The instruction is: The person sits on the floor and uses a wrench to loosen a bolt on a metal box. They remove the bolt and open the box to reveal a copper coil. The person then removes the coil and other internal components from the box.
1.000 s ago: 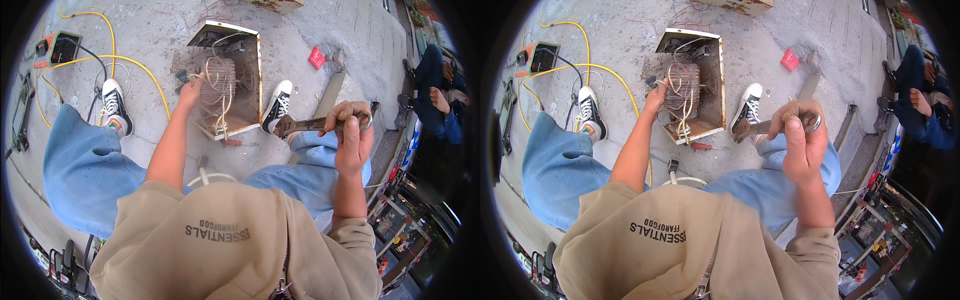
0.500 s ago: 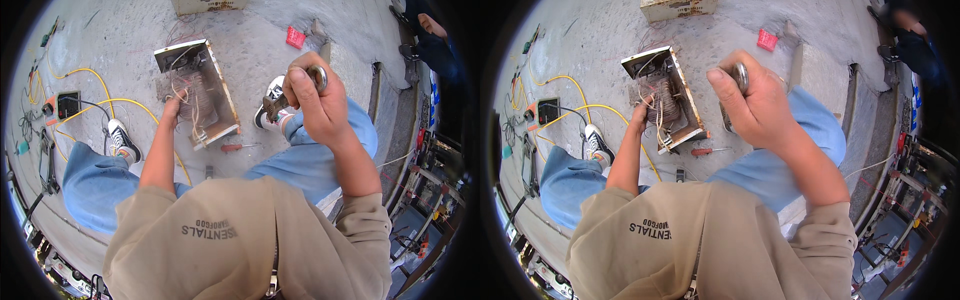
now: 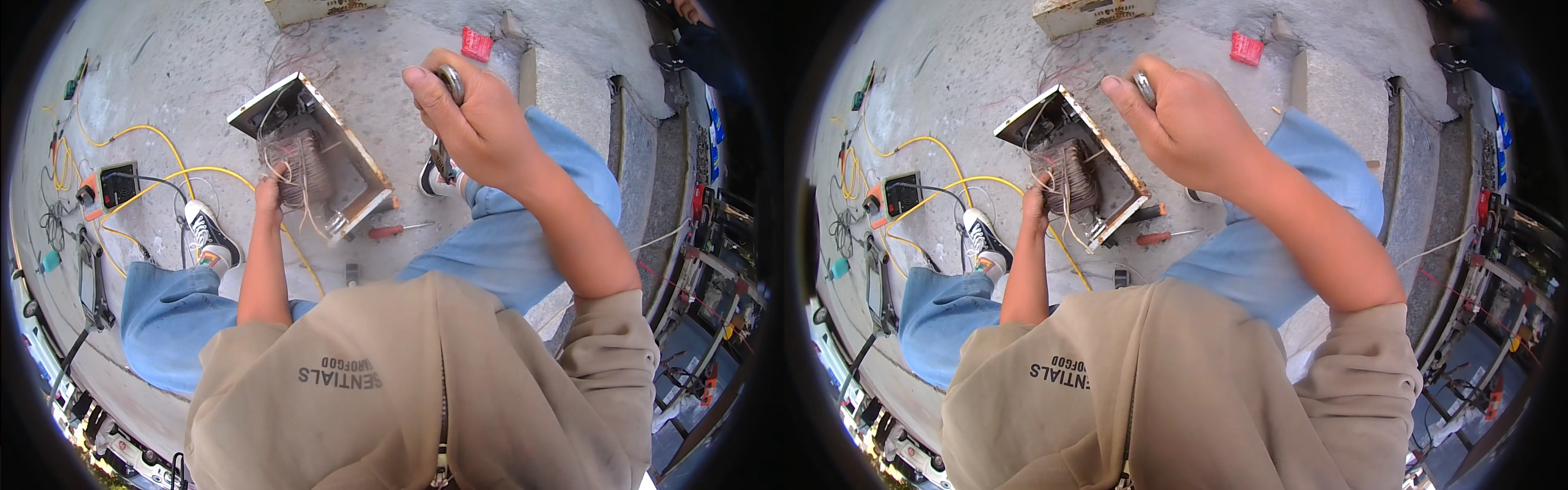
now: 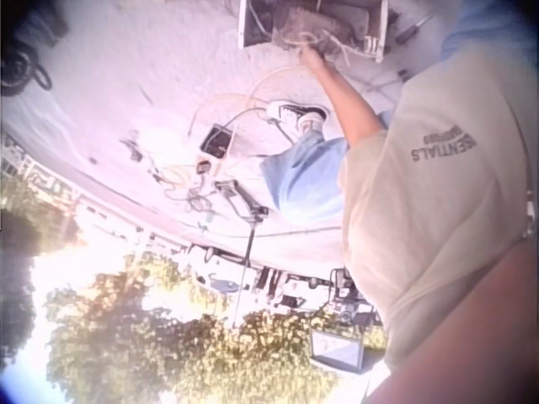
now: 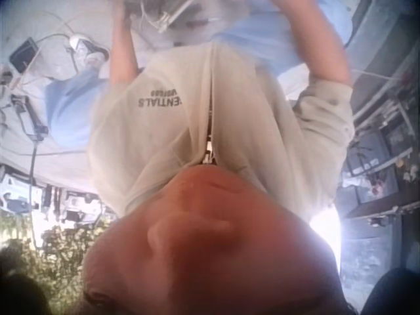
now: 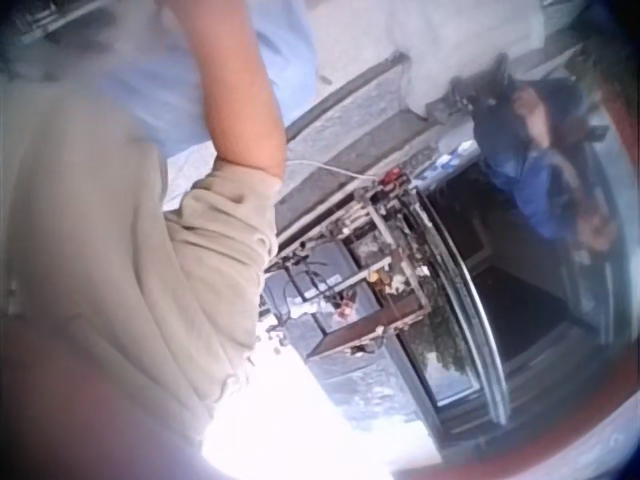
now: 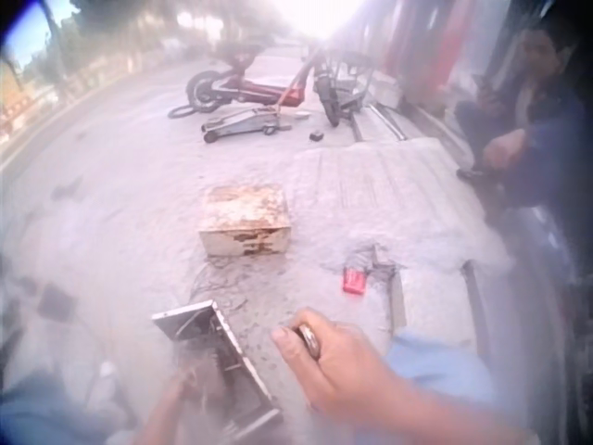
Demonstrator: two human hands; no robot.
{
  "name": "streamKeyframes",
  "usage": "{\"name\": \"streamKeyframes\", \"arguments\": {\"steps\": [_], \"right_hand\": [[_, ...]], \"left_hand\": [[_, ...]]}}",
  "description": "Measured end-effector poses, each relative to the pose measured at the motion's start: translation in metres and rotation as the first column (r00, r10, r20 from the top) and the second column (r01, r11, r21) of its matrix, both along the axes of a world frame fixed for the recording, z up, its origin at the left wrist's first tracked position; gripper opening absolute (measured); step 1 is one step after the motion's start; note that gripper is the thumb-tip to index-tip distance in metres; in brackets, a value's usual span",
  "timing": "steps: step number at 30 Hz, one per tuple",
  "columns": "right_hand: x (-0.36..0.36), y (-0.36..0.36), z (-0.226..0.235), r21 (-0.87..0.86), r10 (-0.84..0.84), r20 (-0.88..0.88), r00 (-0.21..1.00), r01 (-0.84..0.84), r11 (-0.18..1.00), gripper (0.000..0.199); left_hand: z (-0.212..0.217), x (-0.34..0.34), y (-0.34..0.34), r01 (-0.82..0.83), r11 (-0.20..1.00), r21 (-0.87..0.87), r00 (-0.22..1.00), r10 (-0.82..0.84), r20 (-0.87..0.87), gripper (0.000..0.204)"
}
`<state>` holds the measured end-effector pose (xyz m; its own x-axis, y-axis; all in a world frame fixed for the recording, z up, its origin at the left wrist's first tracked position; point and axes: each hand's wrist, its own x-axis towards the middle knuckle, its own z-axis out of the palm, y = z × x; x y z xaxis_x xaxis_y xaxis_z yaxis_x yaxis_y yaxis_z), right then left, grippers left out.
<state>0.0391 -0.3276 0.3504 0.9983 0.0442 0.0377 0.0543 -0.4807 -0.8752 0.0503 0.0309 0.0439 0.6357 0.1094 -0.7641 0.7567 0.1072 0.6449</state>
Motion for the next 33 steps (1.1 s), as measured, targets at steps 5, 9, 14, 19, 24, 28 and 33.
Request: {"name": "streamKeyframes", "arguments": {"steps": [5,9,14,19,24,28,33], "right_hand": [[0.014,0.018,0.001,-0.206,0.062,-0.032,0.998,-0.067,0.976,0.039],[0.028,0.035,0.000,-0.315,0.089,-0.028,0.996,-0.094,0.945,0.041],[0.050,0.063,-0.042,-0.516,0.128,-0.058,0.990,-0.139,0.845,0.043],[0.071,0.071,-0.093,-0.654,0.129,-0.293,0.947,-0.297,0.695,0.050],[0.083,0.088,-0.126,-0.668,0.132,-0.486,0.864,-0.464,0.582,0.055],[0.086,0.115,-0.155,-0.626,0.208,-0.509,0.835,-0.525,0.577,0.048],[0.081,0.109,-0.210,-0.536,0.272,-0.437,0.857,-0.491,0.686,0.028]], "left_hand": [[0.017,-0.003,0.003,0.030,0.992,0.123,0.998,-0.036,0.043,0.031],[0.028,-0.014,0.014,0.014,0.990,0.142,0.994,-0.030,0.106,0.030],[0.033,-0.025,0.046,0.149,0.974,0.170,0.978,-0.171,0.122,0.040],[0.022,-0.034,0.070,0.384,0.884,0.266,0.906,-0.416,0.077,0.048],[0.024,-0.044,0.067,0.368,0.896,0.247,0.907,-0.404,0.115,0.050],[0.027,-0.054,0.078,0.477,0.872,0.108,0.856,-0.489,0.166,0.054],[0.049,-0.056,0.075,0.643,0.748,0.164,0.754,-0.656,0.035,0.064]]}}
